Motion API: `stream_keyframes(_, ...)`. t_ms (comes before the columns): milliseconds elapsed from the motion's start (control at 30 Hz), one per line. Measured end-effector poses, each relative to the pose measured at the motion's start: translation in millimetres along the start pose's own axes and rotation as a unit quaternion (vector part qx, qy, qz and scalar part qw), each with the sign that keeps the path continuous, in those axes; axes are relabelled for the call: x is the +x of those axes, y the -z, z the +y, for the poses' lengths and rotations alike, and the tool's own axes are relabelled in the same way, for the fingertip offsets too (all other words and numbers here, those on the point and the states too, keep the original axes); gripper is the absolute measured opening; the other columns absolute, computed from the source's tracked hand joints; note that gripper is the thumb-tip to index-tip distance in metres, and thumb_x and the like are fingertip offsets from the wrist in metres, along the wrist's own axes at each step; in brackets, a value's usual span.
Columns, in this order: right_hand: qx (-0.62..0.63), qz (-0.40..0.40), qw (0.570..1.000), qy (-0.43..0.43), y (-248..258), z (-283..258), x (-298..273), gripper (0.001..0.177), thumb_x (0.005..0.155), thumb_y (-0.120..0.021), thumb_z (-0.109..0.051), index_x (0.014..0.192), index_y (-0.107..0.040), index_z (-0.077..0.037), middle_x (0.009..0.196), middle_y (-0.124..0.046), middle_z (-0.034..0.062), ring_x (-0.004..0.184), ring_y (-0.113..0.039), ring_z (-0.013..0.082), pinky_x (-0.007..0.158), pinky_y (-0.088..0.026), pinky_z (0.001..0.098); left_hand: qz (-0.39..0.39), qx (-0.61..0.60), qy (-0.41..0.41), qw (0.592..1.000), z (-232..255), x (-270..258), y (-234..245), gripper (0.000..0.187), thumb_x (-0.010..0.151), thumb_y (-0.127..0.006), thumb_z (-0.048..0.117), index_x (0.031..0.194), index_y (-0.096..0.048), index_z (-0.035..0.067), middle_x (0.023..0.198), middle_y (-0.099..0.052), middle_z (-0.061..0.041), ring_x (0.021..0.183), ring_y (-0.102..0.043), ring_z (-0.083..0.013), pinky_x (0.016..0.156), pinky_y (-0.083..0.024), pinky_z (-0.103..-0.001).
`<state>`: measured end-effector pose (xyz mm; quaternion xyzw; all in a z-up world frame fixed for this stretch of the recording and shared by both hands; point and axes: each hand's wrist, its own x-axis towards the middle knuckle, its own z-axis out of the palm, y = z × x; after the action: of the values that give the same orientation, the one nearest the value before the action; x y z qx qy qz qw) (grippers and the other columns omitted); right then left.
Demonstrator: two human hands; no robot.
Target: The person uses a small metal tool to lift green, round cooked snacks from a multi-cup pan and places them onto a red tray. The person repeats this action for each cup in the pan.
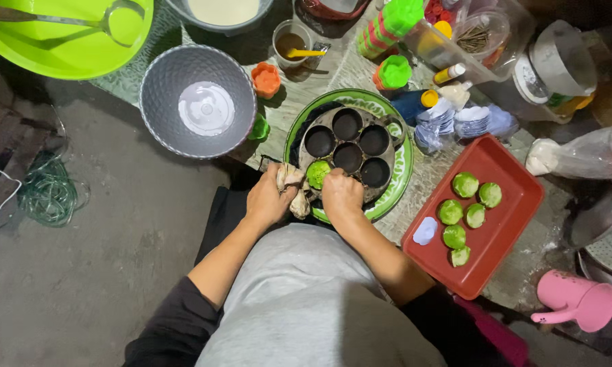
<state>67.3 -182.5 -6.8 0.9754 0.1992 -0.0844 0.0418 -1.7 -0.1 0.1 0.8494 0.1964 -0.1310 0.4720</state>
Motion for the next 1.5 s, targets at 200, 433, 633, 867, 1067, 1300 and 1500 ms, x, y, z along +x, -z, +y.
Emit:
stream_keyframes(200, -0.008, 0.001, 1.000, 0.008, -7.7, -1.8, -0.8, 0.008, 0.083, -0.063, -0.006, 0.082, -0.064, 0.002, 0.068, -0.072, 0.0199, 0.065, -0.076, 0.0325, 0.056, -0.060, 0.0409, -0.007, 0.008, 0.003, 1.000, 1.2, 2.4, 2.2, 0.055, 0.084, -0.075, 0.031, 0.128, -0.048, 0.011, 0.116, -0.068, -0.022, 0.106, -0.065, -0.0427, 0.086, -0.051, -0.052)
stream_keyframes(433, -0.036, 0.038, 0.999, 0.005, -19.0, -5.4, -3.9, 0.009, 0.082, -0.063, -0.006, 0.083, -0.064, 0.004, 0.064, -0.071, 0.0176, 0.059, -0.075, 0.0299, 0.052, -0.060, 0.0395, -0.013, 0.006, 0.009, 1.000, -1.2, 2.1, 0.2, 0.054, 0.085, -0.074, 0.031, 0.127, -0.048, 0.010, 0.116, -0.068, -0.021, 0.107, -0.066, -0.0423, 0.086, -0.052, -0.052)
stream_keyframes(633, -0.006, 0.035, 0.999, 0.000, -16.5, 0.3, -2.4, 0.008, 0.083, -0.062, -0.005, 0.080, -0.064, 0.002, 0.065, -0.071, 0.0198, 0.060, -0.074, 0.0327, 0.054, -0.060, 0.0423, -0.009, 0.005, -0.001, 1.000, -1.1, 1.6, 0.6, 0.057, 0.084, -0.074, 0.032, 0.129, -0.048, 0.010, 0.116, -0.068, -0.022, 0.106, -0.066, -0.0426, 0.085, -0.052, -0.052)
stream_keyframes(867, 0.021, 0.025, 0.999, 0.021, -12.3, 0.7, -3.4, 0.011, 0.080, -0.061, -0.005, 0.083, -0.064, 0.005, 0.063, -0.070, 0.0220, 0.059, -0.073, 0.0352, 0.053, -0.059, 0.0451, -0.003, -0.001, -0.001, 1.000, 0.1, 1.4, 0.1, 0.056, 0.084, -0.073, 0.032, 0.129, -0.049, 0.011, 0.116, -0.068, -0.021, 0.105, -0.066, -0.0425, 0.084, -0.052, -0.051)
stream_keyframes(1067, 0.056, 0.021, 0.998, 0.020, -7.1, 3.5, 7.9, 0.010, 0.082, -0.059, -0.003, 0.078, -0.066, 0.004, 0.067, -0.070, 0.0253, 0.063, -0.073, 0.0390, 0.057, -0.059, 0.0480, 0.003, 0.003, -0.012, 1.000, -2.2, 1.2, -1.2, 0.052, 0.084, -0.073, 0.032, 0.126, -0.051, 0.010, 0.114, -0.069, -0.020, 0.105, -0.066, -0.0419, 0.085, -0.052, -0.051)
stream_keyframes(1300, 0.089, -0.038, 0.993, 0.074, 5.7, 15.7, 4.7, 0.013, 0.082, -0.057, -0.002, 0.079, -0.069, 0.003, 0.077, -0.072, 0.0264, 0.071, -0.074, 0.0415, 0.065, -0.059, 0.0519, 0.002, -0.007, -0.002, 1.000, 1.3, 0.3, 0.8, 0.051, 0.084, -0.073, 0.031, 0.126, -0.052, 0.010, 0.114, -0.070, -0.019, 0.106, -0.067, -0.0406, 0.086, -0.052, -0.050)
stream_keyframes(1500, 0.090, -0.063, 0.993, 0.050, 7.8, 15.8, 24.6, 0.015, 0.081, -0.057, -0.003, 0.079, -0.071, 0.001, 0.082, -0.072, 0.0268, 0.077, -0.073, 0.0434, 0.068, -0.058, 0.0540, -0.003, -0.002, 0.002, 1.000, 3.4, -1.0, 2.2, 0.051, 0.083, -0.073, 0.032, 0.126, -0.053, 0.011, 0.112, -0.071, -0.020, 0.105, -0.068, -0.0407, 0.086, -0.052, -0.050)
